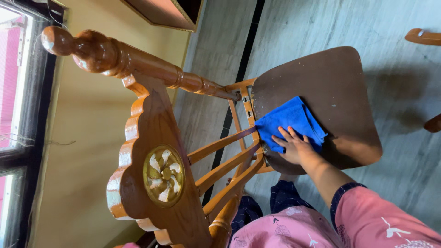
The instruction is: The person sprays a cleaning solution from a spray bottle and wipes a wooden wardrobe, a wooden chair, and a round dining table using a blue cloth. The person moves from the wardrobe to the chair and then to the table, wiping each surface systematically.
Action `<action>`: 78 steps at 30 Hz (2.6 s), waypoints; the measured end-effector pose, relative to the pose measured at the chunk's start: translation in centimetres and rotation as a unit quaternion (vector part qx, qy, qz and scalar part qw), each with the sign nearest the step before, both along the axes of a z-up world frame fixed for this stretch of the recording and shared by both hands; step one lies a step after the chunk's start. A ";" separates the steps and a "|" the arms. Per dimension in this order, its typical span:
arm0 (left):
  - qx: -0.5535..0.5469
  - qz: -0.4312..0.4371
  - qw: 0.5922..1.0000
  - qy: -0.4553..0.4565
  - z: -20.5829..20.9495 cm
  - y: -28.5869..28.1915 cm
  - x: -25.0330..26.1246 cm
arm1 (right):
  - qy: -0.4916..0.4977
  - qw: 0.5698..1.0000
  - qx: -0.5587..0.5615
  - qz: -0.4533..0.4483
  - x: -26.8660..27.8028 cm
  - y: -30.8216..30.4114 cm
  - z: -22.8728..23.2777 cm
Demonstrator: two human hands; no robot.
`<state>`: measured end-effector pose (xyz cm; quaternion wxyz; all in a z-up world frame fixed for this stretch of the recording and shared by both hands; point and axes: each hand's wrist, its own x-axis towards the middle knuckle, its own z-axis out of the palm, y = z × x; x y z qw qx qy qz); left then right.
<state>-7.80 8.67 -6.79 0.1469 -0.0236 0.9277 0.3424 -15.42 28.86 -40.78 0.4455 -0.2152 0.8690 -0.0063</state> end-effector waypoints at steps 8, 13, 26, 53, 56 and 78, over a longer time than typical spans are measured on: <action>0.019 0.008 1.000 -0.018 -5.1 2.5 2.1 | -0.029 0.998 0.021 0.042 4.2 5.6 1.9; 0.047 0.003 0.998 -0.035 -9.7 3.1 3.8 | -0.048 0.998 0.024 0.042 4.0 5.7 2.7; 0.190 0.039 0.981 -0.028 -21.3 6.2 9.9 | -0.006 0.999 -0.006 0.052 3.9 4.5 1.2; 0.237 0.302 0.923 -0.036 -21.4 7.9 -0.4 | 0.067 0.993 -0.082 0.053 3.5 2.3 -1.5; 0.235 0.313 0.920 -0.035 -21.5 7.8 -0.5 | 0.112 0.983 -0.071 0.131 5.0 4.4 -2.3; 0.245 0.321 0.906 -0.126 -20.5 8.6 0.9 | 0.086 0.994 0.011 0.072 -15.0 -1.3 -1.8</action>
